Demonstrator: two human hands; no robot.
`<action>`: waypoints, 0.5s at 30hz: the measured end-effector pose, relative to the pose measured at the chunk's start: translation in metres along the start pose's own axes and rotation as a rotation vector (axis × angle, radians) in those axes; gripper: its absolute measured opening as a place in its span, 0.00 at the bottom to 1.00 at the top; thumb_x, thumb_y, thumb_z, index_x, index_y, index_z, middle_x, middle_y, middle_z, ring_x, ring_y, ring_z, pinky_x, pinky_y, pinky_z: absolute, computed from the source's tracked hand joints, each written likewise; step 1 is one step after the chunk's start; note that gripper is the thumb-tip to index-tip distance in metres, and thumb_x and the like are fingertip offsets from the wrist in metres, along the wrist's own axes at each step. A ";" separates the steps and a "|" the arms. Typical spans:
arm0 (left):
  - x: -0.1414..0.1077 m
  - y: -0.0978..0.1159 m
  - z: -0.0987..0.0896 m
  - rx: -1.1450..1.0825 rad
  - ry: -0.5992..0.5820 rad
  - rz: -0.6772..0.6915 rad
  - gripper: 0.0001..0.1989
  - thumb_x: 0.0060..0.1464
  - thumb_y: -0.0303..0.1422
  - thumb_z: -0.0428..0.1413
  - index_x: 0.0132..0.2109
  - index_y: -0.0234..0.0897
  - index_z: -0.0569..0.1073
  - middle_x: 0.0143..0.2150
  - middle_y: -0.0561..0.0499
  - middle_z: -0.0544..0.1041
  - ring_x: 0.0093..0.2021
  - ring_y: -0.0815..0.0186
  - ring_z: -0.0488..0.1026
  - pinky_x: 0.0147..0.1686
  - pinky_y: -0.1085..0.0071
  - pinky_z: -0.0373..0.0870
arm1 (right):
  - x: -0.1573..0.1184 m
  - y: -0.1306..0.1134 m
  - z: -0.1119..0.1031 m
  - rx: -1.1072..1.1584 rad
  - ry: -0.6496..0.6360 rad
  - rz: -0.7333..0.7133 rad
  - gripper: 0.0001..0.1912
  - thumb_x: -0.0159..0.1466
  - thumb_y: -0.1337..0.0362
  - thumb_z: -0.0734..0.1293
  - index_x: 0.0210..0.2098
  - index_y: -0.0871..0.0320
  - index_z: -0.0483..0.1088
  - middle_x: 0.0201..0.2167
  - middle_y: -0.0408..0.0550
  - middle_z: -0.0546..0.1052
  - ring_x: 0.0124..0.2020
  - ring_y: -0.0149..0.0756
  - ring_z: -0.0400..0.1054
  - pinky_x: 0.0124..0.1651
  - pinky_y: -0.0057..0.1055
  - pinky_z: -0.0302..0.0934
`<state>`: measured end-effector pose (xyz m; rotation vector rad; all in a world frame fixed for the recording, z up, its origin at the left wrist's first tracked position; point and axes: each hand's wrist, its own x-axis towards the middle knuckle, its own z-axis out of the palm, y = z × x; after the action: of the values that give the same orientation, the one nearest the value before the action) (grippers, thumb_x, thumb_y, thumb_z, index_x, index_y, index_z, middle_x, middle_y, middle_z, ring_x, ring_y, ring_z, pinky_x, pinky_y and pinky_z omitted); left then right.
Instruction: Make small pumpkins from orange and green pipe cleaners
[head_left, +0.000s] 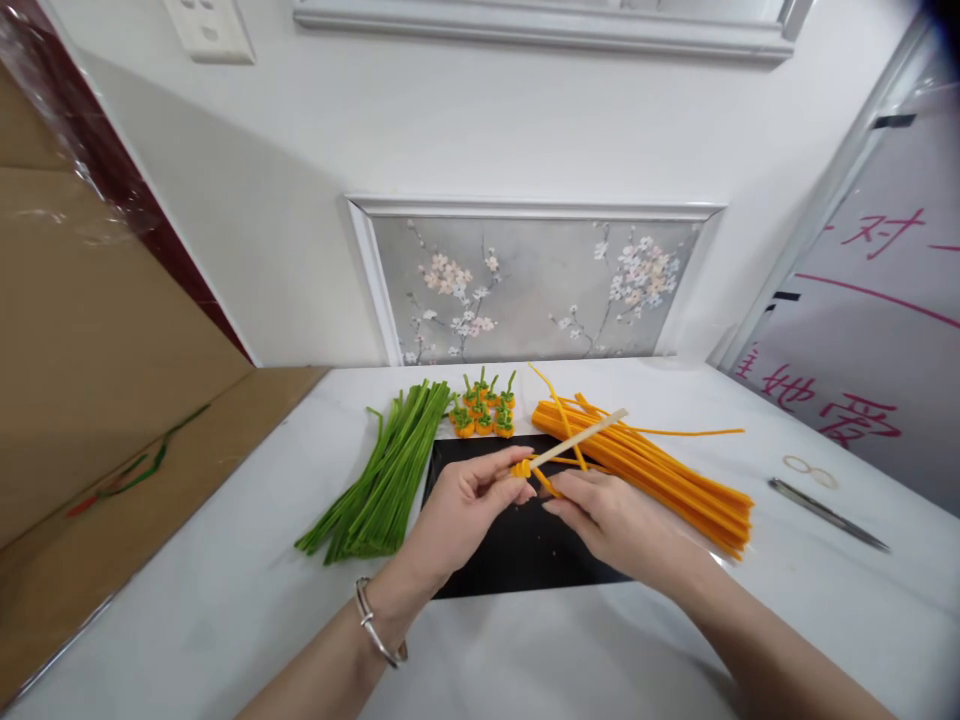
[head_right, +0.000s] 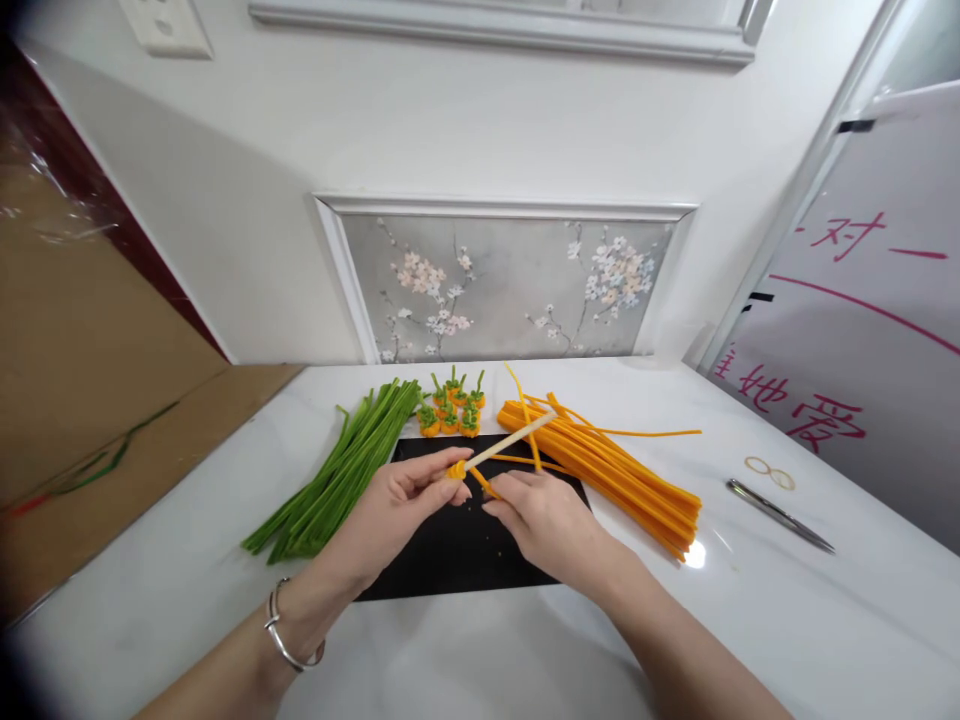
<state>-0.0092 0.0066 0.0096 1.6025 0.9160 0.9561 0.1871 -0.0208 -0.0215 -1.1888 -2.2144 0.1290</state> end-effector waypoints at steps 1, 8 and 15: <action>0.001 -0.001 -0.001 0.030 0.040 -0.001 0.19 0.54 0.31 0.59 0.54 0.37 0.76 0.31 0.52 0.81 0.35 0.65 0.77 0.43 0.70 0.71 | -0.002 -0.003 0.000 -0.008 -0.013 -0.002 0.07 0.67 0.70 0.61 0.33 0.56 0.68 0.30 0.47 0.77 0.31 0.39 0.73 0.33 0.33 0.66; 0.000 -0.008 -0.007 0.510 0.213 0.183 0.15 0.57 0.31 0.57 0.51 0.44 0.78 0.44 0.51 0.82 0.40 0.59 0.78 0.43 0.67 0.69 | -0.010 -0.018 -0.001 -0.268 0.009 -0.130 0.07 0.68 0.67 0.60 0.37 0.58 0.69 0.24 0.45 0.73 0.20 0.36 0.68 0.20 0.31 0.49; -0.001 -0.016 -0.007 0.864 0.030 0.405 0.15 0.62 0.27 0.50 0.50 0.44 0.77 0.42 0.49 0.83 0.36 0.61 0.77 0.43 0.64 0.66 | -0.005 -0.021 -0.014 -0.399 0.248 -0.230 0.12 0.71 0.65 0.59 0.35 0.58 0.72 0.25 0.45 0.75 0.25 0.35 0.71 0.26 0.31 0.56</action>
<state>-0.0175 0.0117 -0.0051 2.5831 1.1299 0.8994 0.1820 -0.0396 -0.0053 -1.0679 -2.1900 -0.5480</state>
